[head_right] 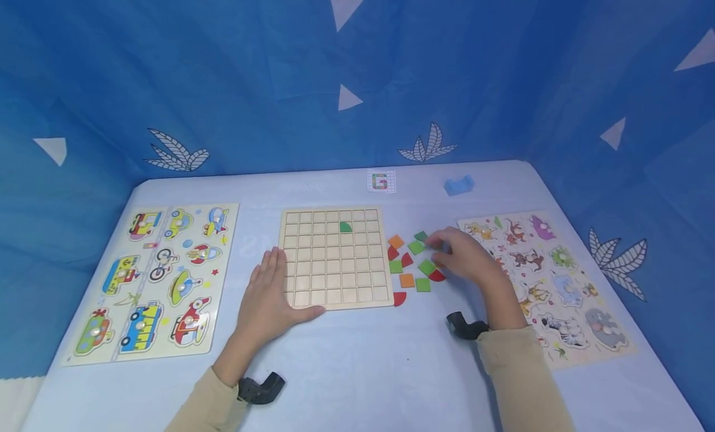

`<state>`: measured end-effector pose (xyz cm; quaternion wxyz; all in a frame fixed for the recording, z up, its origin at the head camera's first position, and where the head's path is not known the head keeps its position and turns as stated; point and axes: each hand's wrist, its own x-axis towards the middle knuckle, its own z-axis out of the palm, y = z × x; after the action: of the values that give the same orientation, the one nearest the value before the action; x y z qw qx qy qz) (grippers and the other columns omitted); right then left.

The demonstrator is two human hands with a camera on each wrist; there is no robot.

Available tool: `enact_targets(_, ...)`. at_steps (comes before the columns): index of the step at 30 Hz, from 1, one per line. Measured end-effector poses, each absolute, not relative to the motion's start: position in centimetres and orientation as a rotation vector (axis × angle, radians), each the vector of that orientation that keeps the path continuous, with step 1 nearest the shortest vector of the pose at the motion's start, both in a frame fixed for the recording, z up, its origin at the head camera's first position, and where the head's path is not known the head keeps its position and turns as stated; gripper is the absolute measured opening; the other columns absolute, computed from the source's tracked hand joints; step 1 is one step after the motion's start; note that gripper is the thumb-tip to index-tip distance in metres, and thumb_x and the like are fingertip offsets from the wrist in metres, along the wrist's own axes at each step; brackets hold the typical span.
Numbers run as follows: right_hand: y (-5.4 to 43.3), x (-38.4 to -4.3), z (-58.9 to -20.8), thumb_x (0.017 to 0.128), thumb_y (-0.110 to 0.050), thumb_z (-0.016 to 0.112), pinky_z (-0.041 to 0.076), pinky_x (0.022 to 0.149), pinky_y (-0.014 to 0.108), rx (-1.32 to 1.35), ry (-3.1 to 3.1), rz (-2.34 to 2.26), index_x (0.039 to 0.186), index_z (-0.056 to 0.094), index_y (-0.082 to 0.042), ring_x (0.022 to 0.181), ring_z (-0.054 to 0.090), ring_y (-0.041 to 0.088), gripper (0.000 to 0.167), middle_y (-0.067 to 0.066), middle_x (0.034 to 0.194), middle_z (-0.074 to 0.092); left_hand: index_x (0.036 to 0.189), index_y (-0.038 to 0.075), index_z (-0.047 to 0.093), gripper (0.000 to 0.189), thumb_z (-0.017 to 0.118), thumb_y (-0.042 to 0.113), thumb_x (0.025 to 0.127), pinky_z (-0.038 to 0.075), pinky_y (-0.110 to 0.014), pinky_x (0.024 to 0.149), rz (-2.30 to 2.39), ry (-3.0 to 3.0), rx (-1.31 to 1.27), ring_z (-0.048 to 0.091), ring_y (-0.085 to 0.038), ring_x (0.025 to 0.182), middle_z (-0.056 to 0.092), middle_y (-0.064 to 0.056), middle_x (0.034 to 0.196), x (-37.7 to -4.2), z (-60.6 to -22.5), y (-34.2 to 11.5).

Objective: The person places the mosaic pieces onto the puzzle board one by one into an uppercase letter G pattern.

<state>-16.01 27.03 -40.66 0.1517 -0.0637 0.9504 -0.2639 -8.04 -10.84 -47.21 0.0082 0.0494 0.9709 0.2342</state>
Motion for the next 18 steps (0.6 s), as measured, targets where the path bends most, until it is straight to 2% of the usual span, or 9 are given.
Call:
enact_targets(3,27.8,-15.5,-40.8,0.092,-0.012,0.069,0.054,0.086,0.042,-0.198,2.742,-0.702,0.123,0.067,-0.012,0.1,0.054,0.028,0.031,0.012,0.117,0.063,0.158,0.0,0.009,0.145,0.065,0.089,0.058,0.013,-0.05,0.126,0.731,3.039,0.158,0.001,-0.029,0.156,0.005,-0.016,0.167,-8.1,-47.3,-10.8)
enact_targets(13,28.7,-15.0,-40.7,0.091,-0.011,0.07,0.054,0.091,0.05,-0.204,2.728,-0.668,0.123,0.068,-0.011,0.106,0.055,0.03,0.032,0.014,0.12,0.062,0.158,0.0,0.01,0.145,0.066,0.089,0.058,0.013,-0.05,0.126,0.726,3.044,0.159,0.001,-0.03,0.156,0.006,-0.016,0.167,-8.1,-47.4,-10.8)
enact_targets(18,28.8,-15.0,-40.8,0.089,-0.011,0.072,0.053,0.085,0.042,-0.214,2.718,-0.714,0.114,0.068,-0.011,0.101,0.054,0.028,0.025,0.012,0.113,0.063,0.158,0.0,0.01,0.145,0.067,0.088,0.058,0.013,-0.051,0.126,0.736,3.041,0.16,0.002,-0.03,0.156,0.006,-0.017,0.167,-8.1,-47.3,-10.8)
